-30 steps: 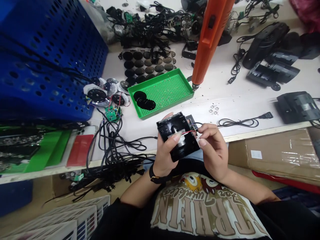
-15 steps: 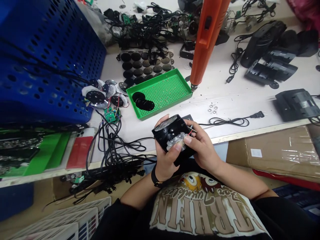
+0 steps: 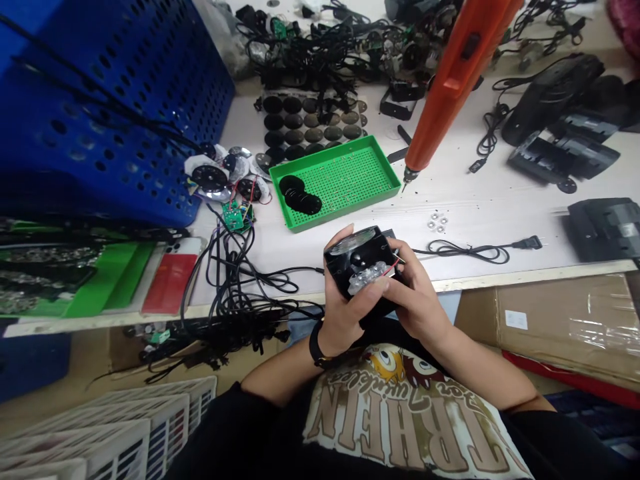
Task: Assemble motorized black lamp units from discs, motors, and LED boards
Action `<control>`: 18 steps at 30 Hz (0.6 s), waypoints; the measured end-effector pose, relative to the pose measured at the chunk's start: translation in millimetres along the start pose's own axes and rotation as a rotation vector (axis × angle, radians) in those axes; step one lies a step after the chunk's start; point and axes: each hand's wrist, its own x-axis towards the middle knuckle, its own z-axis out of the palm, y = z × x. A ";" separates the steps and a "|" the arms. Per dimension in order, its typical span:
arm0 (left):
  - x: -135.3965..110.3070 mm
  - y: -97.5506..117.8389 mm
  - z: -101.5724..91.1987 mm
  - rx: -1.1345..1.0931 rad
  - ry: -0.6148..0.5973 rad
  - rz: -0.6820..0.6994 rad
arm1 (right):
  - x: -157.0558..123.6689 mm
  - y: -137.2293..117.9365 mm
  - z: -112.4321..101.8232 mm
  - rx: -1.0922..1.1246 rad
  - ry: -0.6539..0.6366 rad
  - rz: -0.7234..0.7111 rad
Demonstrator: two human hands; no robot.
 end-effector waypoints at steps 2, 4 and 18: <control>-0.5 0.8 2.6 0.023 -0.011 0.042 | 0.0 0.7 -0.9 -0.022 0.010 -0.002; -1.6 0.1 4.1 0.040 -0.006 0.086 | 0.3 2.3 -2.0 -0.039 0.019 -0.006; 0.5 -3.8 0.3 0.113 -0.059 0.143 | 6.2 -0.6 -4.2 0.017 0.048 0.071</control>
